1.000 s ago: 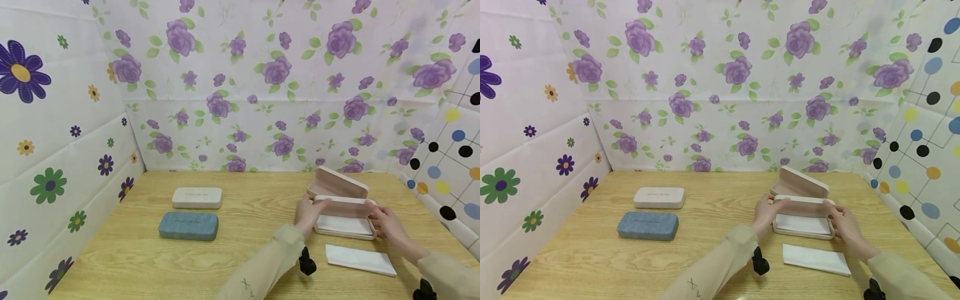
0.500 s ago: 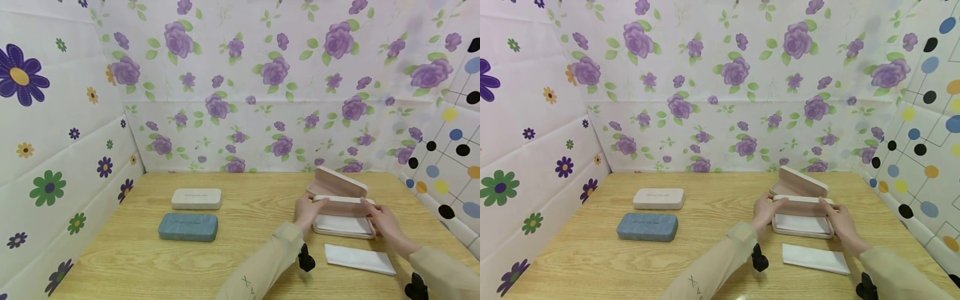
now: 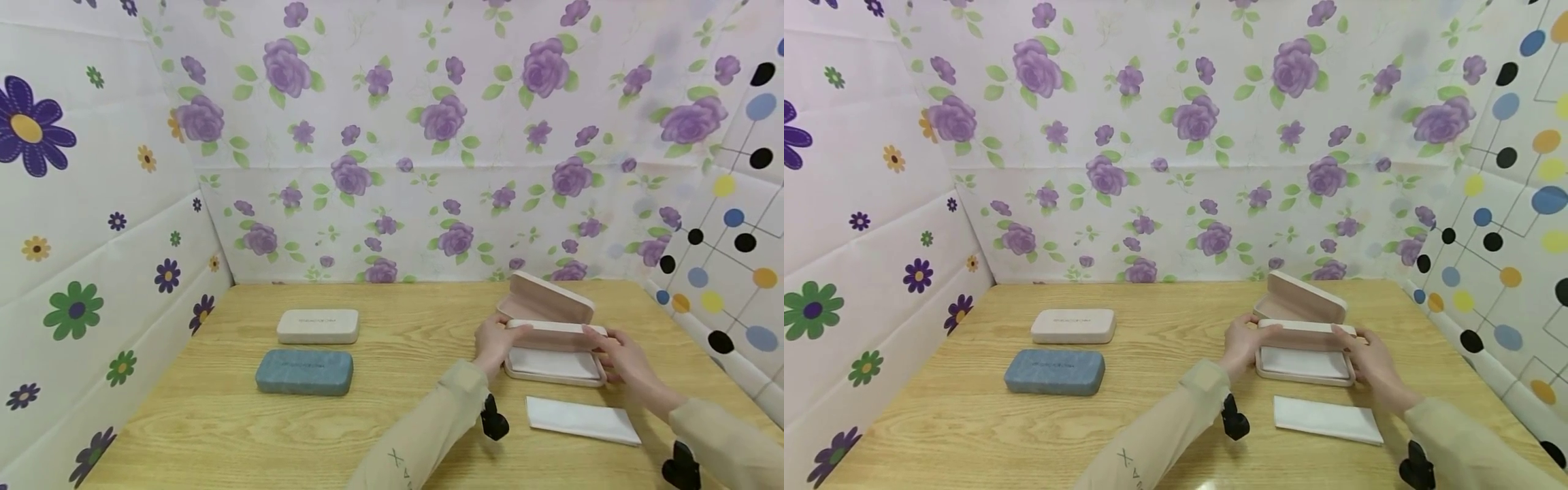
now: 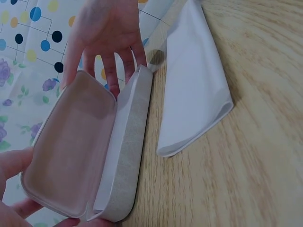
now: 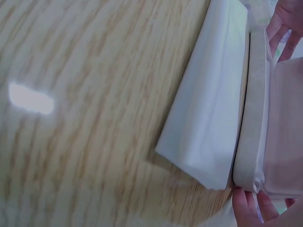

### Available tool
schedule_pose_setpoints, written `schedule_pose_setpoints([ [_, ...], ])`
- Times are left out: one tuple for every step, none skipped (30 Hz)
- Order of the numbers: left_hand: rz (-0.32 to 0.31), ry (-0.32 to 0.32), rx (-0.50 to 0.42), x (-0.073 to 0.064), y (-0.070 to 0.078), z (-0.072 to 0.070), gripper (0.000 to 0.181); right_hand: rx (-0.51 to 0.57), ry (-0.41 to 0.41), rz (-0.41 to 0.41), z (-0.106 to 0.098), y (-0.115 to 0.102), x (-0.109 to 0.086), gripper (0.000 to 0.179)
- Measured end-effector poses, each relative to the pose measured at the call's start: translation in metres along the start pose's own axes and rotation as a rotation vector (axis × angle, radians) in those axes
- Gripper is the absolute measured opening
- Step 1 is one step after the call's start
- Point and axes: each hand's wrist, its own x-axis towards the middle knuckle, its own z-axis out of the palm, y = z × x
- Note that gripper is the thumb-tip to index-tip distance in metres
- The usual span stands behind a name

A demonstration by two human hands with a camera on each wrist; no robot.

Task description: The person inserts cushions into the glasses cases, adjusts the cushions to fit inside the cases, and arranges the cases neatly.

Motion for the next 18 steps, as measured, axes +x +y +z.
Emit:
schedule_pose_setpoints([
  [-0.003, -0.002, -0.011, 0.0, 0.0, 0.0, 0.025, 0.014, -0.005, -0.006, -0.003, 0.007, 0.006, 0.097],
  [-0.006, -0.006, -0.024, 0.0, 0.0, -0.001, 0.025, 0.029, -0.014, -0.011, -0.005, 0.014, 0.012, 0.097],
  [-0.006, -0.013, -0.033, 0.0, 0.0, -0.001, 0.025, 0.043, -0.02, -0.011, -0.008, 0.021, 0.018, 0.098],
  [-0.009, -0.021, -0.043, 0.0, -0.001, -0.002, 0.025, 0.06, -0.027, -0.011, -0.011, 0.027, 0.024, 0.098],
  [-0.011, -0.029, -0.048, 0.0, -0.001, -0.002, 0.025, 0.075, -0.039, -0.009, -0.013, 0.032, 0.028, 0.097],
  [-0.011, -0.038, -0.051, 0.0, -0.002, -0.003, 0.025, 0.083, -0.056, -0.006, -0.016, 0.036, 0.032, 0.096],
  [-0.012, -0.05, -0.051, 0.0, -0.003, -0.004, 0.026, 0.097, -0.076, 0.002, -0.019, 0.037, 0.033, 0.095],
  [-0.012, -0.061, -0.052, -0.001, -0.004, -0.004, 0.026, 0.109, -0.099, 0.01, -0.021, 0.038, 0.034, 0.092],
  [-0.016, -0.074, -0.048, -0.001, -0.005, -0.005, 0.027, 0.12, -0.118, 0.019, -0.023, 0.036, 0.033, 0.088],
  [-0.021, -0.087, -0.05, -0.001, -0.005, -0.006, 0.027, 0.125, -0.149, 0.016, -0.025, 0.033, 0.031, 0.083],
  [-0.021, -0.099, -0.049, -0.001, -0.006, -0.007, 0.027, 0.124, -0.179, 0.011, -0.026, 0.028, 0.028, 0.08],
  [-0.024, -0.11, -0.05, -0.001, -0.006, -0.007, 0.028, 0.126, -0.198, 0.01, -0.027, 0.022, 0.024, 0.074],
  [-0.029, -0.12, -0.051, -0.001, -0.006, -0.008, 0.028, 0.135, -0.213, 0.012, -0.028, 0.016, 0.019, 0.066],
  [-0.03, -0.127, -0.049, 0.0, -0.006, -0.008, 0.029, 0.144, -0.229, 0.006, -0.028, 0.01, 0.015, 0.058],
  [-0.036, -0.135, -0.051, 0.0, -0.006, -0.009, 0.03, 0.146, -0.244, -0.002, -0.028, 0.005, 0.011, 0.052],
  [-0.043, -0.143, -0.057, 0.001, -0.006, -0.009, 0.03, 0.152, -0.263, -0.009, -0.029, 0.002, 0.008, 0.046],
  [-0.049, -0.15, -0.059, 0.001, -0.006, -0.01, 0.031, 0.153, -0.268, -0.003, -0.029, -0.001, 0.007, 0.043],
  [-0.059, -0.158, -0.069, 0.002, -0.006, -0.01, 0.031, 0.154, -0.274, 0.004, -0.03, -0.002, 0.006, 0.042],
])
